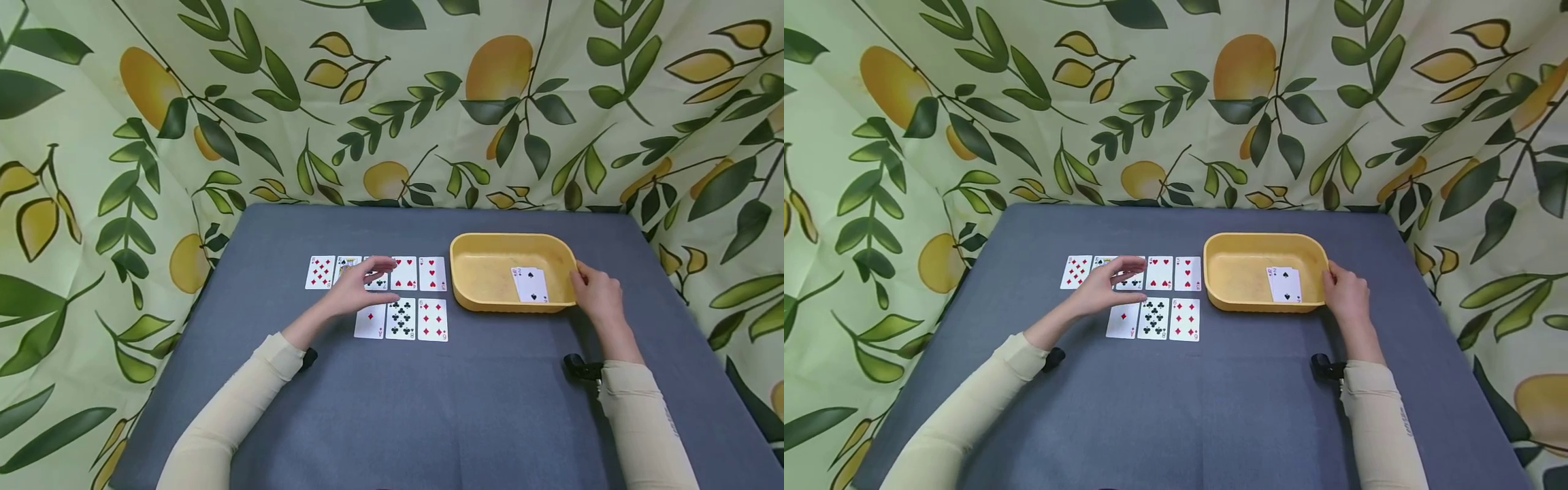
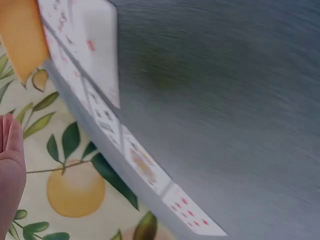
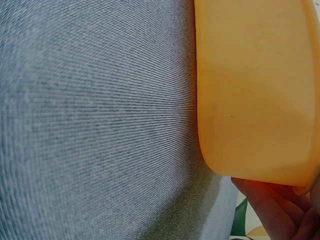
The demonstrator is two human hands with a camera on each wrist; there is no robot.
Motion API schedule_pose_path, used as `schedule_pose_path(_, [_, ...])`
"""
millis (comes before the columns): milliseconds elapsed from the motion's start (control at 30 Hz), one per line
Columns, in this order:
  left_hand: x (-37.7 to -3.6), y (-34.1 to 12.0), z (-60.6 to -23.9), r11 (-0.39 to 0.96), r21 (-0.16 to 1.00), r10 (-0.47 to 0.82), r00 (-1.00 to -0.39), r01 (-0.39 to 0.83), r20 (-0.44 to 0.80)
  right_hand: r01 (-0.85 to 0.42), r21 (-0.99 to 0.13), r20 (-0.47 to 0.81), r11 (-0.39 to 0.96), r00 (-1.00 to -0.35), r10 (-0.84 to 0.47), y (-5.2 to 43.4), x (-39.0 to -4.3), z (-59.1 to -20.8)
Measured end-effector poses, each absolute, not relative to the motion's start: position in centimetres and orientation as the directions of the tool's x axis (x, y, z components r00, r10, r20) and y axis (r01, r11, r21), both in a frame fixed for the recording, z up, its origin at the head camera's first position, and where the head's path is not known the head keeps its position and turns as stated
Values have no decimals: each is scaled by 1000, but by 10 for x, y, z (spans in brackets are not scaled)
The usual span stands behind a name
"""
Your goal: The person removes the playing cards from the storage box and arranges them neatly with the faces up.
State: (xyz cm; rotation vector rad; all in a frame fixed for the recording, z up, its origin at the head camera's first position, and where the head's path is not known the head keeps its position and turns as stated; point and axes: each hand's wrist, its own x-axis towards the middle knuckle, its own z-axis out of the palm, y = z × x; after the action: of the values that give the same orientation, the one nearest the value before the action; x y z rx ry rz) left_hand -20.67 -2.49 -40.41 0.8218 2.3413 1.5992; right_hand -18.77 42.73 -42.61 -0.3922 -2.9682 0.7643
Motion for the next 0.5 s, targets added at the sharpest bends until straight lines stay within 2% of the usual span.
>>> schedule_pose_path(100, [-202, -12, -385, 224, 920, 536, -829, 321, 159, 236, -481, -23, 844, -966, 257, 428, -187, -425])
schedule_pose_path(500, [-225, 41, -405, 125, 930, 506, -828, 345, 239, 253, -496, -34, 831, -962, 272, 425, -189, -424])
